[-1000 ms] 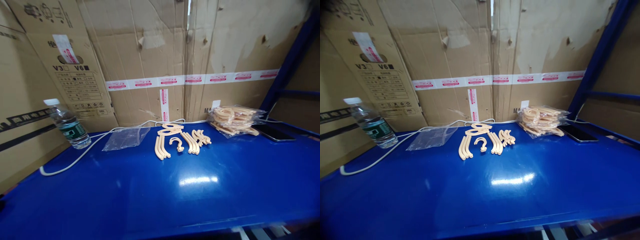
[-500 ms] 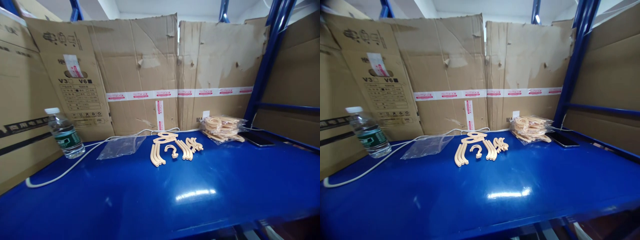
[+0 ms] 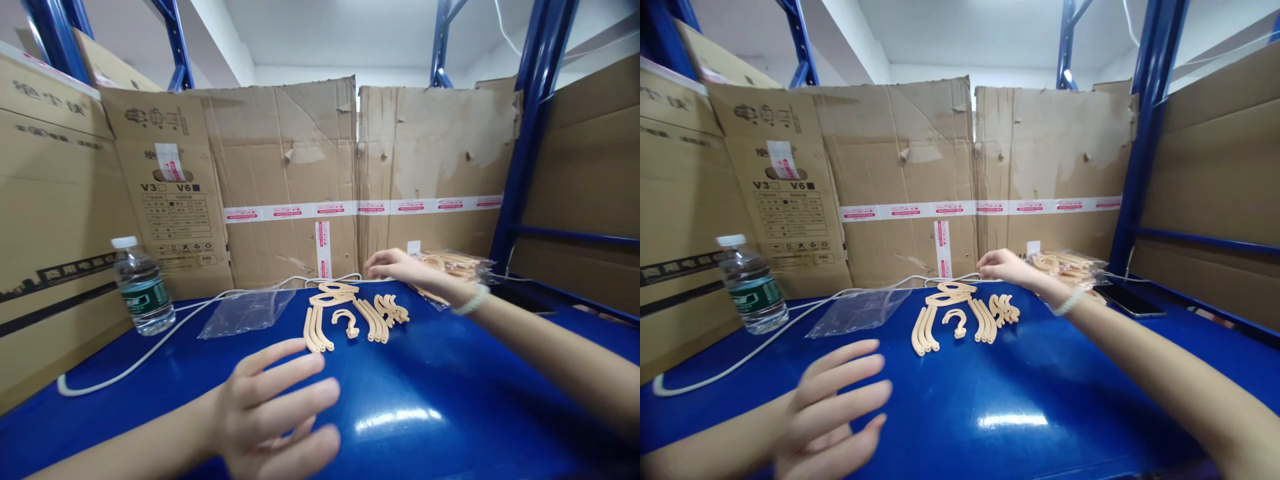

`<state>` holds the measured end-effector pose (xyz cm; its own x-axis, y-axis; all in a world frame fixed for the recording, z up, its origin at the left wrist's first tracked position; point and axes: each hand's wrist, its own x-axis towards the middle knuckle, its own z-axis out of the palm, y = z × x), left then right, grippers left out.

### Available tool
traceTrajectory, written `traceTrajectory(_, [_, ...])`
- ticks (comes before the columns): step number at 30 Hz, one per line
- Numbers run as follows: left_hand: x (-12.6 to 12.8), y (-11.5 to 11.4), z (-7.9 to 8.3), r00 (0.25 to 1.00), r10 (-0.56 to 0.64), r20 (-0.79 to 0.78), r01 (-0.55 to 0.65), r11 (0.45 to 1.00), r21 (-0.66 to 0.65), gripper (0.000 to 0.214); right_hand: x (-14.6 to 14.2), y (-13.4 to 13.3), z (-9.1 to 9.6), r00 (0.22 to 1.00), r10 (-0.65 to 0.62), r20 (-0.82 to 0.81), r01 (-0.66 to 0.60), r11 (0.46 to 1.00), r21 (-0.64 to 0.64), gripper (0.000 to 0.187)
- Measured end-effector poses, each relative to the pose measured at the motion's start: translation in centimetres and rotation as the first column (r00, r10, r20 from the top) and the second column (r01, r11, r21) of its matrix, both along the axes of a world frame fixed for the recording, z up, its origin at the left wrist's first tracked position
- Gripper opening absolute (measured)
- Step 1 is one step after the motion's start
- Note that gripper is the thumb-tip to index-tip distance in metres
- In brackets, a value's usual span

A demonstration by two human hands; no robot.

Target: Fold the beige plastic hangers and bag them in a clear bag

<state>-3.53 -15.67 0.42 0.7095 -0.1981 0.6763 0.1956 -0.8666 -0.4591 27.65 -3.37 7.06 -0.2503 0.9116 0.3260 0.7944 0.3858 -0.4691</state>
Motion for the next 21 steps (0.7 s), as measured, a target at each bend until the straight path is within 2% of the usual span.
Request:
traceTrajectory(1, [0.7, 1.0, 0.1, 0.999, -0.048, -0.002, 0.048, 0.997, 0.060, 0.024, -1.0, 1.6, -0.8, 0.997, 0.024, 0.074, -0.019, 0.998, -0.067, 0.023])
traceTrajectory(3, [2.0, 2.3, 0.0, 0.994, -0.105, -0.003, 0.105, 0.986, 0.132, 0.027, -2.6, 4.8, -2.4, 0.991, -0.003, 0.131, 0.012, 0.998, -0.064, 0.021])
traceTrajectory(5, [2.7, 2.8, -0.4, 0.995, -0.096, 0.021, 0.093, 0.989, 0.111, 0.030, -3.6, 7.4, -3.8, 0.980, -0.009, 0.198, 0.027, 0.996, -0.091, 0.021])
traceTrajectory(8, [2.8, 2.6, -1.4, 0.994, -0.100, 0.036, 0.097, 0.992, 0.079, 0.031, -4.1, 9.8, -4.9, 0.958, 0.035, 0.285, 0.009, 0.988, -0.153, 0.027])
traceTrajectory(15, [3.1, 2.4, -2.8, 0.984, -0.174, 0.043, 0.171, 0.983, 0.064, 0.026, -4.6, 11.4, -6.1, 0.923, 0.069, 0.378, 0.025, 0.970, -0.240, 0.024])
traceTrajectory(21, [3.1, 2.5, -2.8, 0.990, -0.140, 0.005, 0.140, 0.990, 0.027, 0.028, -5.0, 11.0, -6.2, 0.948, 0.052, 0.314, 0.059, 0.940, -0.335, 0.021])
